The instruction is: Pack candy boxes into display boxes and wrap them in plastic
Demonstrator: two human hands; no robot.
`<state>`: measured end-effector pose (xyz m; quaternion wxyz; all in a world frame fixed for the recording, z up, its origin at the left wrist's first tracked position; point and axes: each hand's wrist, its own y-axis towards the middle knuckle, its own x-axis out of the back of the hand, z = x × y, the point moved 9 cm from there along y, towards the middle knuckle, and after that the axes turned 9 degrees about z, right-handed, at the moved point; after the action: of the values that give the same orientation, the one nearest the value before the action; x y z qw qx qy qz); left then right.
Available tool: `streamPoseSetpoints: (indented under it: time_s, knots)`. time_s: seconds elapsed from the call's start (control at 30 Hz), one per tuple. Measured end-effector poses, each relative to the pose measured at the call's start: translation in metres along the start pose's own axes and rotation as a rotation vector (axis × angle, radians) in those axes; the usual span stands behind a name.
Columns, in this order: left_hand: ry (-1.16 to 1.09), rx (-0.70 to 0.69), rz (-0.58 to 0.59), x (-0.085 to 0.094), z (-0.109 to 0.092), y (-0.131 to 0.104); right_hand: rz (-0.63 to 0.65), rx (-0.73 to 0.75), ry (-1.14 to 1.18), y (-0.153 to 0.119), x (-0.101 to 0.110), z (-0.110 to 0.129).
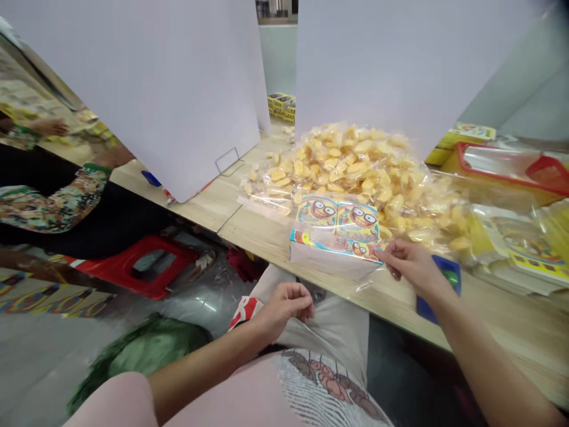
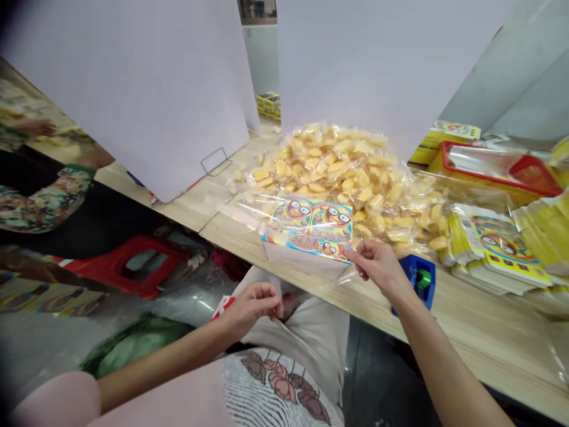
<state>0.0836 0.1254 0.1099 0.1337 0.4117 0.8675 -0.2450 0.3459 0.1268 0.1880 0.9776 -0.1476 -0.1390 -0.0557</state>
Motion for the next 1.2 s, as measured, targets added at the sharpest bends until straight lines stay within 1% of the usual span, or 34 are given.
streamPoseSetpoints:
  time_s: [0.13,0.23,0.3,0.37,0.43,0.5,0.57,0.63,0.7,0.77,0.83,0.9,1.1,1.2]
  knots:
    - [0.040,-0.103,-0.013,0.001,-0.031,-0.006,0.016,0.032,0.030,-0.008,0.002,0.000]
    - [0.129,-0.186,-0.009,0.007,-0.063,-0.010,0.057,0.034,0.078,-0.020,0.003,-0.001]
    - [0.198,-0.235,-0.011,0.014,-0.087,-0.009,0.089,0.023,0.109,-0.027,0.000,0.000]
    - [0.282,-0.259,-0.034,0.025,-0.110,-0.002,0.084,0.029,0.099,-0.029,-0.003,0.006]
    - [0.369,-0.262,-0.058,0.037,-0.132,0.011,0.031,0.062,0.046,-0.028,-0.004,0.014]
    - [0.457,-0.263,-0.039,0.045,-0.149,0.026,-0.044,0.109,-0.019,-0.024,-0.003,0.023]
    - [0.523,-0.277,-0.007,0.050,-0.160,0.041,-0.100,0.136,-0.068,-0.017,-0.001,0.026]
    - [0.540,-0.261,-0.010,0.056,-0.164,0.052,-0.141,0.138,-0.084,-0.011,0.002,0.022]
    - [0.539,-0.229,-0.017,0.061,-0.161,0.059,-0.159,0.133,-0.074,-0.005,0.005,0.016]
    - [0.540,-0.217,-0.003,0.062,-0.158,0.063,-0.152,0.122,-0.059,-0.001,0.006,0.010]
    - [0.542,-0.228,0.008,0.062,-0.156,0.065,-0.142,0.101,-0.048,0.002,0.007,0.006]
    - [0.537,-0.228,-0.007,0.065,-0.156,0.066,-0.141,0.074,-0.044,0.003,0.007,0.003]
    - [0.543,-0.196,-0.015,0.068,-0.153,0.068,-0.140,0.045,-0.058,0.004,0.004,0.004]
    - [0.546,-0.210,0.007,0.070,-0.151,0.071,-0.141,0.027,-0.048,0.005,0.005,0.001]
